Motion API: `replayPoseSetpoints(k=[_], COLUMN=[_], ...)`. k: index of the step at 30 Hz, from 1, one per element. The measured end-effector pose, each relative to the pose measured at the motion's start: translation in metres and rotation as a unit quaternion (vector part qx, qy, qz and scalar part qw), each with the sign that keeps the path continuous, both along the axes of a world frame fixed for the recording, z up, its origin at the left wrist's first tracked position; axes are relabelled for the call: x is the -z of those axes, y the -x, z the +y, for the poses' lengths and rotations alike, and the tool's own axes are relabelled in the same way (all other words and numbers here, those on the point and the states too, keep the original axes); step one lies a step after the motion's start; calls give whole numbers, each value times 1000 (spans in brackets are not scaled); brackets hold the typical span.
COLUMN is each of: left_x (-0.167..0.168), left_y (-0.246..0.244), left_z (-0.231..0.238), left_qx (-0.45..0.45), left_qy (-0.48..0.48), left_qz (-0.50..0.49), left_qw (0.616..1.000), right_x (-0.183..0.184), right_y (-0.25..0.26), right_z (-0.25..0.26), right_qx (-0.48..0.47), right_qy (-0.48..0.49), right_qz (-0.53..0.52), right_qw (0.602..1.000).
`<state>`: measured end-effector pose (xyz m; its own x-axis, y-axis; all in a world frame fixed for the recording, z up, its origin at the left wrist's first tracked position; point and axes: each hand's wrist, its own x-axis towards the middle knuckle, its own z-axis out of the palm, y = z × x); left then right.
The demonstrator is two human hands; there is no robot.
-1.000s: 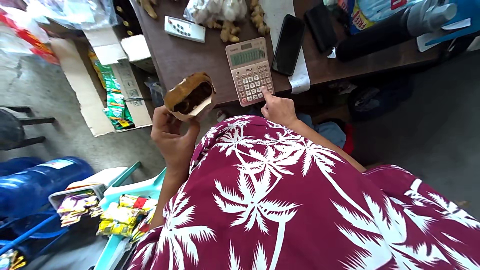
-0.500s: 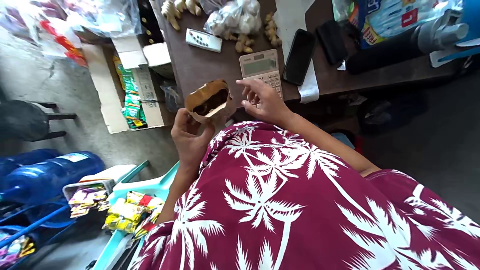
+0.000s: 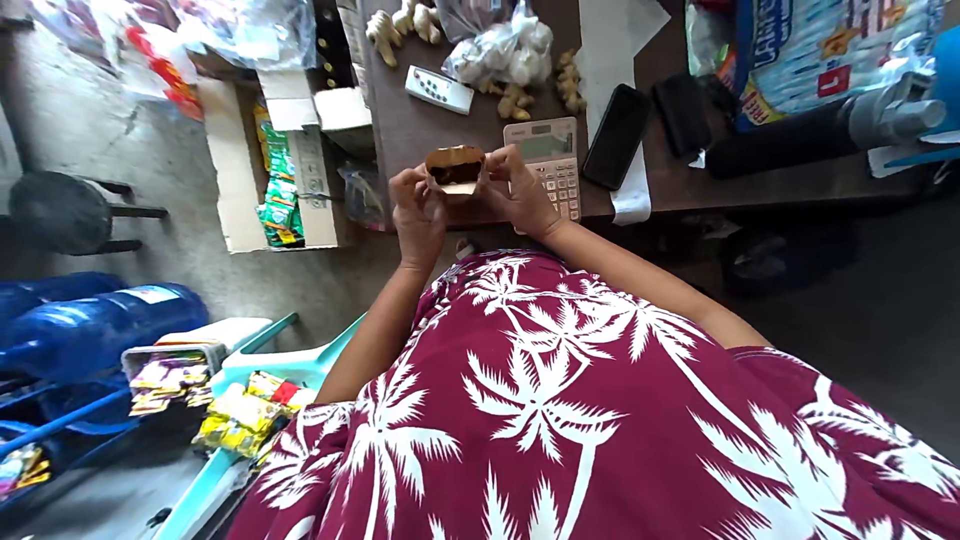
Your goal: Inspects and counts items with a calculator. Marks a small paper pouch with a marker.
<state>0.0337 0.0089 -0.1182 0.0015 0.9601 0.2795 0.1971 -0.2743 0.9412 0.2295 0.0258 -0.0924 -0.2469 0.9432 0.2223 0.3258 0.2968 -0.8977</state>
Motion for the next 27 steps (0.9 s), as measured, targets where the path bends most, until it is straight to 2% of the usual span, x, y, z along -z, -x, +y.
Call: replayPoseSetpoints(k=[3, 10, 13, 16, 20, 24, 27], left_x=[3, -9, -12, -18, -17, -19, -18], left_y=[1, 6, 9, 15, 17, 14, 15], left_z=[-1, 1, 3, 4, 6, 8, 13], left_qx=[19, 45, 57, 80, 104, 99, 128], left_qy=[-11, -28, -59, -49, 26, 113, 143], left_qz=[30, 108, 113, 93, -3, -50, -57], left_qw=[999, 993, 990, 991, 994, 987, 980], right_x=[6, 5, 1, -6, -9, -17, -20], right_y=[2, -3, -6, -7, -6, -6, -8], right_z=[-3, -5, -6, -7, -7, -1, 2], right_qx=[12, -41, -49, -40, -7, -9, -35], right_qy=[12, -69, -73, -61, 33, 159, 174], right_qz=[-32, -89, -70, -28, 26, 39, 28], right_qw=[999, 993, 994, 997, 999, 986, 984])
